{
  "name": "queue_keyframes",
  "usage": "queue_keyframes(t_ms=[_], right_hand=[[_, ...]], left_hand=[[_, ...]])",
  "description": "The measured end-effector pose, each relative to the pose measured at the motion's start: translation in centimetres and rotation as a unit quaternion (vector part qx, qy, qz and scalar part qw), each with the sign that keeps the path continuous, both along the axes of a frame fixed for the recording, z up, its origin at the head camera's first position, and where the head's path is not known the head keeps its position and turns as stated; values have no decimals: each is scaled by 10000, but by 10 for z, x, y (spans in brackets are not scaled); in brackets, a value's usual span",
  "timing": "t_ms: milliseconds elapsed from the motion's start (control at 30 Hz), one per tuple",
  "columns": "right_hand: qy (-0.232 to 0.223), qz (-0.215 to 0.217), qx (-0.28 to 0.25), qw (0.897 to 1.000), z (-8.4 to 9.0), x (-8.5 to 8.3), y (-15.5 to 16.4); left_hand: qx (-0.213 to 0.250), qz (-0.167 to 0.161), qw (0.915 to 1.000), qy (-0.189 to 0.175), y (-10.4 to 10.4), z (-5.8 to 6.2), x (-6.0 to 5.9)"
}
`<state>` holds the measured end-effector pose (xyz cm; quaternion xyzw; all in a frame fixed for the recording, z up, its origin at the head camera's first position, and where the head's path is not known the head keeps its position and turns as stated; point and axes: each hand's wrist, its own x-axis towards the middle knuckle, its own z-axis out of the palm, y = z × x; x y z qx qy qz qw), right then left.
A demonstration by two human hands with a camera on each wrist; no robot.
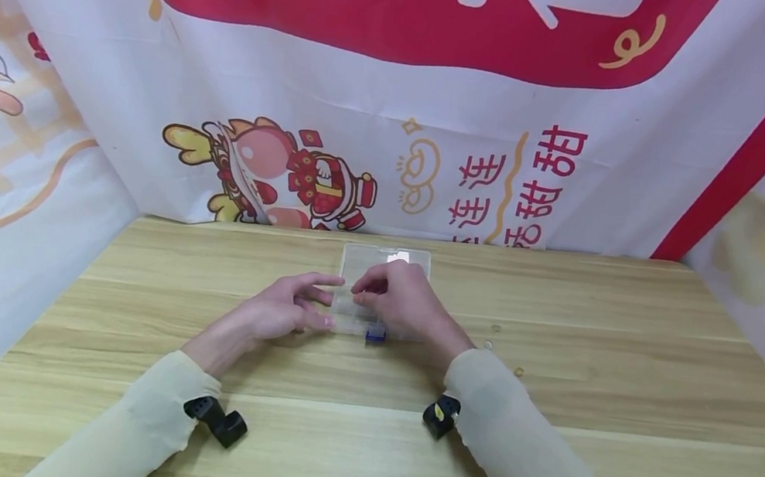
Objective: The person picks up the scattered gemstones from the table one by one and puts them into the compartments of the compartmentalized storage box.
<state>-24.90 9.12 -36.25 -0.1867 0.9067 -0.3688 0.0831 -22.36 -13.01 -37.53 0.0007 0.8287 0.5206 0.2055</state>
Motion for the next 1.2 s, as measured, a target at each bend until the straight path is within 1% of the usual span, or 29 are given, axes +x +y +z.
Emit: queue_keyframes(t_ms=[167, 267, 467, 567, 700, 867, 1067, 1200], right_hand=[[-137, -298, -175, 9993, 7, 2, 12], [-105, -454, -192, 9987, 12, 3, 27], [94, -553, -243, 9981, 18, 7, 71], [147, -593, -130, 9980, 19, 9, 95], [81, -621, 80, 9980, 19, 12, 122], [-90, -688, 324, 9971, 12, 11, 150], [-641, -820, 212, 9943, 0, 13, 171], [-973, -866, 319, 9910, -7, 17, 179]], left_hand=[[-28, 71, 10000, 10, 1, -1, 0], [-7, 70, 10000, 60, 1, 0, -1], [41, 44, 10000, 72, 2, 2, -1], [69, 72, 9999, 40, 3, 2, -2], [68, 76, 9999, 34, 2, 2, -1], [6, 88, 10000, 27, -1, 3, 0], [61, 118, 9999, 34, -3, 2, 0], [98, 32, 9999, 30, -1, 0, 2]])
